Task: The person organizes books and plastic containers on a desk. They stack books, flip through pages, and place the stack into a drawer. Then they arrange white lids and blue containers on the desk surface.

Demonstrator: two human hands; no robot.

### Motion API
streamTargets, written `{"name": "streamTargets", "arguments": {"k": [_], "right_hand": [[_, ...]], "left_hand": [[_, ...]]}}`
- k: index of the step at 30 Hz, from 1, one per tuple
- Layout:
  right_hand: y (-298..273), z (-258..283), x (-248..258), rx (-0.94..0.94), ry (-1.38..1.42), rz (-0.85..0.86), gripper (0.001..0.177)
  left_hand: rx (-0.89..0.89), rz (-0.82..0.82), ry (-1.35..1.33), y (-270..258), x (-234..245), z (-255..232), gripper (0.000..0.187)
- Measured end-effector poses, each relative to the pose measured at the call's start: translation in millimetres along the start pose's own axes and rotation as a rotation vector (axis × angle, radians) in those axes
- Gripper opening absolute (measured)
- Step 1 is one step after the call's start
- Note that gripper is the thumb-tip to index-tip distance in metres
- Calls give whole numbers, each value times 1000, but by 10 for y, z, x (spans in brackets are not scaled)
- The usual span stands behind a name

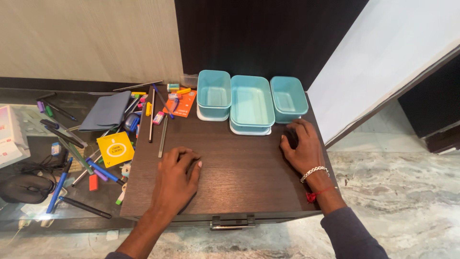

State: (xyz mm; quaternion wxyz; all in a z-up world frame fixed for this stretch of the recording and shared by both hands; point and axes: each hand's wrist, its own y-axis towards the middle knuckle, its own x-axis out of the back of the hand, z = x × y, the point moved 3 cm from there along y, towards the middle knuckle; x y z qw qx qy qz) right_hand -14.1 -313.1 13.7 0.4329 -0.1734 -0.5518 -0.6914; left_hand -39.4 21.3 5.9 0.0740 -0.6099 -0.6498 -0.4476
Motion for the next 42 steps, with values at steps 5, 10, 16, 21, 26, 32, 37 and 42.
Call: {"name": "streamTargets", "arguments": {"k": [5,10,16,21,26,32,37,42], "right_hand": [[11,-43,-22,-49,56,51,42],[35,-40,-41,-67,26,97,45],[16,-201,-79,-241,-85,74,58],[4,-348,-202,-161,-186,156,71],[-49,-419,-237,-195,-128,156,73],[24,-256,-126,-167,-158,129,74],[-18,50,64,-259,-176,11,48],[-110,696,27,-10,-84,47,17]], "left_hand": [[-36,53,6,25,-26,-44,16],[-46,43,-17,27,-15,-54,16],[-61,38,2,25,-24,-53,16],[-58,49,-4,27,-19,-52,15],[-78,32,-19,20,-23,-51,15],[-69,38,-10,26,-23,-44,15],[-66,34,-25,13,-23,-48,15],[-78,31,-33,46,-28,-41,14]]}}
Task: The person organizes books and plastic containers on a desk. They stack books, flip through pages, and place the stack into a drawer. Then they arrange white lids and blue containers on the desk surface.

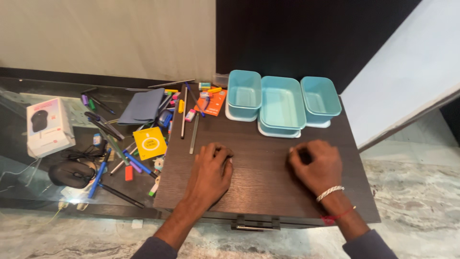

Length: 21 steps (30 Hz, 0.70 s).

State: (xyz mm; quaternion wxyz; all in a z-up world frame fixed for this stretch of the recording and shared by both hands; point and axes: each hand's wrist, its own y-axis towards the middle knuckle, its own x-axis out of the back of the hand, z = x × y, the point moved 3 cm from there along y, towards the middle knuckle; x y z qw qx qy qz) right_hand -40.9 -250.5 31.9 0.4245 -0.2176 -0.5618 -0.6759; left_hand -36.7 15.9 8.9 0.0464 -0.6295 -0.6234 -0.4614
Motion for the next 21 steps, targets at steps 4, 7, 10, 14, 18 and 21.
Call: {"name": "streamTargets", "arguments": {"k": [4,7,10,14,18,21], "right_hand": [[-77,415,-65,162,195,94,15],[-83,585,-102,292,223,143,16],[-80,604,-118,316,234,167,17],[-107,555,-152,281,236,183,21],[-110,540,-194,245,212,158,23],[-121,489,-247,100,146,118,21]], "left_hand": [[13,-12,-43,-10,-11,26,15],[-4,-62,-134,-1,19,27,19],[11,-72,-195,82,82,58,24],[-58,-179,-123,209,339,136,32],[34,-193,-92,330,689,386,39],[145,-271,-95,357,889,624,39]]}}
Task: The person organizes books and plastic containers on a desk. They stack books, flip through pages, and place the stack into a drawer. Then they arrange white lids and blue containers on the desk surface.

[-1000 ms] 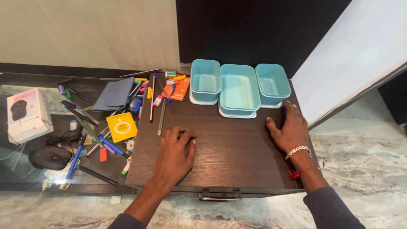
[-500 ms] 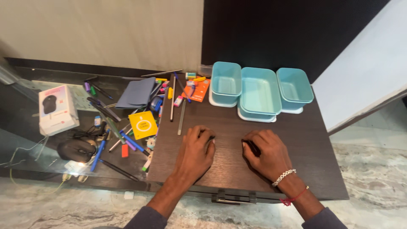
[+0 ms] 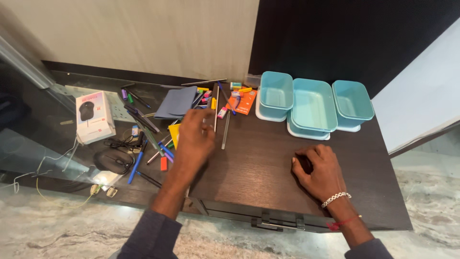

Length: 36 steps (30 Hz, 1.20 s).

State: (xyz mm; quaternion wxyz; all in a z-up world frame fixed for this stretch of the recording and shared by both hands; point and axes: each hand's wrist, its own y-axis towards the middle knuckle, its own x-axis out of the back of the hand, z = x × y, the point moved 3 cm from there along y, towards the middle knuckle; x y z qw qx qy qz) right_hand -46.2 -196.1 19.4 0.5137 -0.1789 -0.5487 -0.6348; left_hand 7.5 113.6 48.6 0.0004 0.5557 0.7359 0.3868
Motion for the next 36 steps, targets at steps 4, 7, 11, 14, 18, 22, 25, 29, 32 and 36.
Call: {"name": "streamTargets", "arguments": {"k": [4,7,11,14,18,22,25,29,32,36], "right_hand": [[11,-108,-58,-193,-47,-4,22],[-11,-148,-78,-312,-54,15,26],[21,-179,-69,-340,-45,24,27],[25,-178,-81,-368,-60,43,28],[38,-206,-100,-429,-112,95,30],[40,-189,-114,-408,-147,103,30],[48,-174,-127,-426,-144,121,31],[51,-191,-125,-441,-165,132,31],[56,-197,-130,-461,-170,160,31],[76,-197,-125,-456,-196,178,32]], "left_hand": [[111,-80,91,131,235,320,33],[229,-140,1,200,389,548,34],[439,-187,-121,209,582,899,32],[516,-316,-246,206,757,1207,34],[672,-548,-213,114,1004,1633,39],[744,-668,-84,-34,1082,1885,38],[629,-761,144,-51,1080,1922,40],[532,-689,87,1,939,1968,41],[492,-603,46,29,840,1952,38],[488,-427,29,41,595,1836,36]]}}
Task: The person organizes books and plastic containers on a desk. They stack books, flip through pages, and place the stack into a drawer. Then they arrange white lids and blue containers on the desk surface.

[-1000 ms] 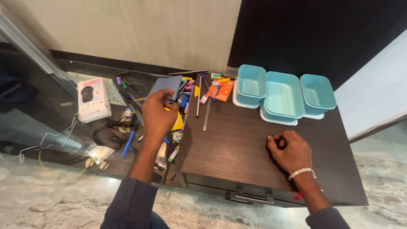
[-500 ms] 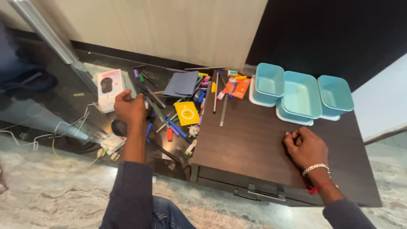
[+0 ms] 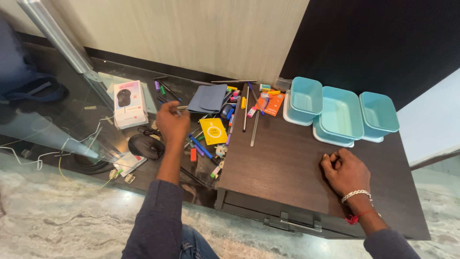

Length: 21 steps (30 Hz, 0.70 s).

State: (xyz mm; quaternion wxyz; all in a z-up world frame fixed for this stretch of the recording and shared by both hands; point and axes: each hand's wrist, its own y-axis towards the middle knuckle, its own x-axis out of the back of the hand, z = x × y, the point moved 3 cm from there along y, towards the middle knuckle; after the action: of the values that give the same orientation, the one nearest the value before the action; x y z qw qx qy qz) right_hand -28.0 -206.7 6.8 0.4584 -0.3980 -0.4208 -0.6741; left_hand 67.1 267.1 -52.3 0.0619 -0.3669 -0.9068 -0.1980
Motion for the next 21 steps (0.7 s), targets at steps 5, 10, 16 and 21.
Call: {"name": "streamTargets", "arguments": {"k": [5,10,16,21], "right_hand": [[-17,-1,-14,4,24,-13,32],[-20,10,-6,-9,44,-24,32],[-24,31,24,-2,48,-22,31],[-27,39,27,-10,47,-18,31]], "left_hand": [[16,186,44,-131,-198,-106,42],[81,309,65,-221,-331,-191,51],[193,417,-95,-254,-396,-144,51],[347,508,-311,-220,-545,14,58]]}}
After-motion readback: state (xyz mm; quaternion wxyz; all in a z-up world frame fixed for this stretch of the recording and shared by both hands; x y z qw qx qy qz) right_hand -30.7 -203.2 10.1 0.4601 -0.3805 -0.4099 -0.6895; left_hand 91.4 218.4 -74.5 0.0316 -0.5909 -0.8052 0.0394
